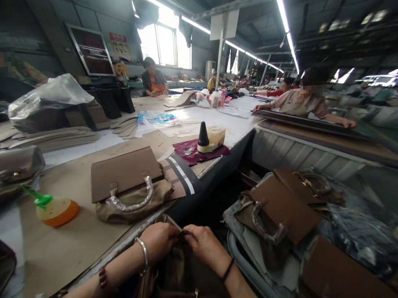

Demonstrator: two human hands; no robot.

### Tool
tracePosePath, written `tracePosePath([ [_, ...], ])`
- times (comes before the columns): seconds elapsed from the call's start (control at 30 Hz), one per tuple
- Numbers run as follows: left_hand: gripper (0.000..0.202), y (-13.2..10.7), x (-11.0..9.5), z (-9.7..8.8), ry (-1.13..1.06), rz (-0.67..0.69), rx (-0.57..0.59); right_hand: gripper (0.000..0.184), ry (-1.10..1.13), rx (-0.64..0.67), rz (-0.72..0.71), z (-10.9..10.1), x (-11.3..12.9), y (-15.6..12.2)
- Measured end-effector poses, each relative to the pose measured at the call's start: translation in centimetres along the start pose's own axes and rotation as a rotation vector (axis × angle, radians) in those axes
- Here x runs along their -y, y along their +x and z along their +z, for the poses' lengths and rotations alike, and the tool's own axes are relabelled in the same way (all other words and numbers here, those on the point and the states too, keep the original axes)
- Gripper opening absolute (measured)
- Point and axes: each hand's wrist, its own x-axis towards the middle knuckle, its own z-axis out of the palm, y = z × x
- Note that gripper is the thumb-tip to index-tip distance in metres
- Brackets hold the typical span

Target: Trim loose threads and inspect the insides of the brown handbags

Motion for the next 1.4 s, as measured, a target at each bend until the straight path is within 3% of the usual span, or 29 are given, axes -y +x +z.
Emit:
tracePosePath([
  [0.77, 0.028, 1.0, 0.2, -0.3, -0.011, -0.089, -0.008, 0.024, 0.038, 0.057, 0.052, -0.1, -0.1, 0.3],
  [0.87, 0.028, 0.4, 0.2, -0.4, -0.052, 0.01, -0.009, 0.025, -0.075, 0.021, 0.078, -0.1, -0.9, 0.4],
  [1.03, 0.036, -2.8, -1.5, -0.5, -0.294, 0.411, -0.107, 0.027, -0.182, -0.086, 0.201, -0.5, -1.9, -0.1],
  [1.2, 0.039, -5.8, -2.3, 2.4, -0.137, 0.649, -0.033, 0.027, -0.233, -0.167, 0.315, -1.5, -1.1, -1.3],
  [1.27, 0.042, -6.6, -1.5, 4.4, -0.073, 0.66, -0.132, 0.026, -0.249, -0.189, 0.344, -2.2, -0.4, -1.9],
  [1.3, 0.044, -6.9, -0.9, 5.4, -0.065, 0.626, -0.212, 0.026, -0.257, -0.199, 0.354, -2.5, 0.0, -2.1],
  [1.4, 0.06, -7.9, 0.9, 7.5, -0.145, 0.339, -0.423, 0.026, -0.271, -0.228, 0.373, -3.2, 1.1, -2.9],
])
